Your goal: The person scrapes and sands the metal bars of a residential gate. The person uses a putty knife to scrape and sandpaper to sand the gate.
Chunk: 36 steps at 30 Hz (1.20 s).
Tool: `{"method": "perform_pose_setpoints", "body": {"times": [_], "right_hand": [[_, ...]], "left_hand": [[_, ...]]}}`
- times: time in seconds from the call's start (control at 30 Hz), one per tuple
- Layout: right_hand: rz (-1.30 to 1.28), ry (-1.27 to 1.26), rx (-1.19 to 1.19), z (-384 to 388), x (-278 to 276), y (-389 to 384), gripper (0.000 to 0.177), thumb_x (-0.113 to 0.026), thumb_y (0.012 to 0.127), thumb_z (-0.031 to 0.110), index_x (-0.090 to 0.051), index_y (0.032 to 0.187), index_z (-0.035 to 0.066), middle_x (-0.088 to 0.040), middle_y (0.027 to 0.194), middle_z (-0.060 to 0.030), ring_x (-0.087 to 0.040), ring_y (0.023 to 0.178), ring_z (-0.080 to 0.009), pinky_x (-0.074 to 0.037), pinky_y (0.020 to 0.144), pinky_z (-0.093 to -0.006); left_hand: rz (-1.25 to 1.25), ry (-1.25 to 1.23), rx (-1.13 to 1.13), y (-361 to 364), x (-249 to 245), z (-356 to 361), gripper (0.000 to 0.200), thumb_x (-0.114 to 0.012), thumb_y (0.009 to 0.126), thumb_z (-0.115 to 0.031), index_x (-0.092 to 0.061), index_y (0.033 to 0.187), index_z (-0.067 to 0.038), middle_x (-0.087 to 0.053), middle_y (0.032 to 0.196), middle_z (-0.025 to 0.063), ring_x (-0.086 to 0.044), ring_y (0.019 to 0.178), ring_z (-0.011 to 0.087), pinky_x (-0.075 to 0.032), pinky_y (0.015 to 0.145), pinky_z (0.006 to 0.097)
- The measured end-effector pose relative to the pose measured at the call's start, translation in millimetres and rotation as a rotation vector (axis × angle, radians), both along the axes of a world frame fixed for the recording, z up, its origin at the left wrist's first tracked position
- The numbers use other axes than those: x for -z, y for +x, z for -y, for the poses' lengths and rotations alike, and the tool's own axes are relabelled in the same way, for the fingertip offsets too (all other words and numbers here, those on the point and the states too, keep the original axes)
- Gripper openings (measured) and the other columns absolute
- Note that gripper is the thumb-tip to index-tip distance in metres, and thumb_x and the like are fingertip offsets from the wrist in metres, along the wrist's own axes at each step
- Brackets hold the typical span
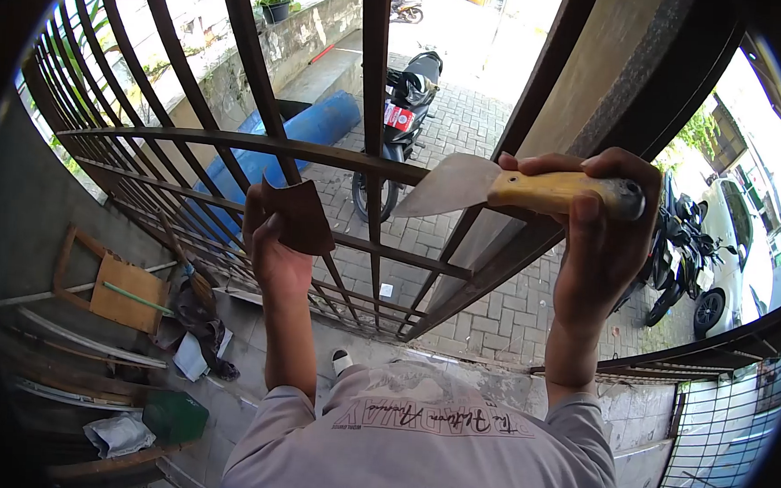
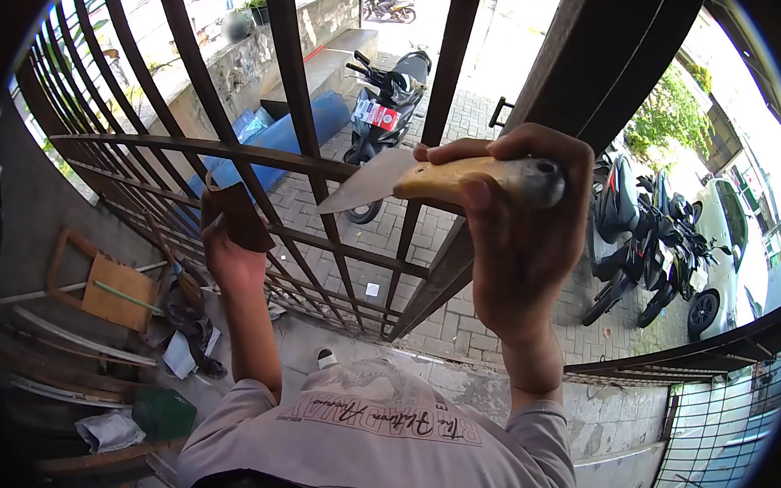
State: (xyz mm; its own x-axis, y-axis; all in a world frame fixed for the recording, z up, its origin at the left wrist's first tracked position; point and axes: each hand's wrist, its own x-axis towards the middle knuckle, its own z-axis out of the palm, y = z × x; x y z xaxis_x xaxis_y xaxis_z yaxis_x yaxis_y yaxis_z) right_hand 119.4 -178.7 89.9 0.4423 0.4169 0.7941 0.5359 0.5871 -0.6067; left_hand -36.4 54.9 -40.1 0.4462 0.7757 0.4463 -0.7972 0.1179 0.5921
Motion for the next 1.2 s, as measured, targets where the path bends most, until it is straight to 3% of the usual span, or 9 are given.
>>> {"method": "perform_pose_setpoints", "body": {"times": [0.17, 0.37, 0.43, 0.57, 0.63, 0.9, 1.03, 1.1, 1.2], "right_hand": [[0.042, 0.002, 0.03, -20, 9, -1, 0.035, -0.061, 0.101, 0.017, -0.037, 0.118, 0.0, -0.066, 0.102, -0.0242, -0.07, 0.099, -0.0298, -0.06, 0.09, -0.0433], [-0.064, 0.023, -0.017, -14, 4, -1, 0.034, -0.064, 0.098, 0.008, -0.038, 0.118, 0.0, -0.069, 0.102, -0.0211, -0.069, 0.098, -0.025, -0.057, 0.086, -0.0335], [0.183, -0.043, 0.121, -25, 10, 4, 0.034, -0.064, 0.098, 0.008, -0.038, 0.117, -0.001, -0.069, 0.099, -0.0201, -0.07, 0.097, -0.0278, -0.059, 0.089, -0.0388], [-0.021, 0.03, -0.001, -13, 2, -7, 0.033, -0.065, 0.097, 0.006, -0.039, 0.118, 0.0, -0.07, 0.102, -0.0191, -0.068, 0.101, -0.02, -0.056, 0.088, -0.0308], [0.002, 0.063, 0.04, -25, 8, -9, 0.034, -0.067, 0.096, 0.005, -0.041, 0.117, 0.001, -0.071, 0.102, -0.0179, -0.07, 0.093, -0.0169, -0.056, 0.084, -0.0277], [0.044, 0.026, 0.061, -35, 14, -5, 0.036, -0.071, 0.093, 0.006, -0.044, 0.116, 0.0, -0.073, 0.102, -0.0153, -0.074, 0.092, -0.0168, -0.057, 0.074, -0.0245], [0.254, -0.071, 0.187, -33, 9, -6, 0.035, -0.068, 0.095, 0.007, -0.042, 0.117, -0.001, -0.072, 0.101, -0.0201, -0.074, 0.093, -0.0253, -0.06, 0.075, -0.0306], [0.02, 0.195, -0.07, -31, 4, -4, 0.034, -0.067, 0.096, 0.008, -0.042, 0.116, -0.003, -0.071, 0.099, -0.0229, -0.073, 0.094, -0.0299, -0.061, 0.079, -0.034], [0.013, 0.222, -0.089, -26, -3, -3, 0.033, -0.066, 0.097, 0.008, -0.042, 0.116, -0.004, -0.071, 0.097, -0.0242, -0.073, 0.096, -0.0325, -0.061, 0.082, -0.0372]], "left_hand": [[-0.002, -0.032, -0.009, 2, 0, 6, 0.032, -0.063, 0.086, -0.02, -0.054, 0.113, -0.005, -0.062, 0.102, 0.0056, -0.065, 0.094, 0.0141, -0.056, 0.083, 0.0291], [0.006, 0.008, -0.042, 2, -6, 11, 0.032, -0.064, 0.086, -0.021, -0.054, 0.112, -0.005, -0.062, 0.102, 0.0059, -0.065, 0.094, 0.0147, -0.056, 0.083, 0.0294], [0.057, -0.048, -0.019, 4, -8, 11, 0.032, -0.064, 0.087, -0.021, -0.054, 0.113, -0.004, -0.061, 0.101, 0.0056, -0.065, 0.095, 0.0151, -0.056, 0.084, 0.0302], [0.035, 0.046, -0.109, 4, 2, 7, 0.032, -0.064, 0.087, -0.02, -0.054, 0.113, -0.004, -0.06, 0.1, 0.0053, -0.065, 0.097, 0.0154, -0.055, 0.086, 0.0313], [0.088, 0.093, -0.092, 5, 8, 6, 0.036, -0.057, 0.092, -0.018, -0.052, 0.126, -0.007, -0.064, 0.106, 0.0057, -0.068, 0.093, 0.0155, -0.059, 0.077, 0.0318], [0.123, 0.077, -0.088, 3, 6, 14, 0.035, -0.055, 0.094, -0.017, -0.052, 0.128, -0.007, -0.063, 0.116, 0.0054, -0.066, 0.1, 0.0162, -0.056, 0.084, 0.0319], [0.146, -0.052, -0.132, 1, -10, 28, 0.025, -0.062, 0.09, -0.017, -0.055, 0.112, -0.007, -0.063, 0.107, 0.0066, -0.065, 0.102, 0.0175, -0.055, 0.089, 0.0334], [0.153, -0.019, -0.15, -4, -9, 27, 0.025, -0.061, 0.09, -0.017, -0.055, 0.112, -0.007, -0.063, 0.107, 0.0067, -0.065, 0.102, 0.0175, -0.055, 0.089, 0.0332], [0.174, -0.022, -0.165, -9, 2, 20, 0.024, -0.059, 0.091, -0.016, -0.056, 0.113, -0.007, -0.064, 0.108, 0.0067, -0.065, 0.102, 0.0172, -0.056, 0.088, 0.0326]]}}
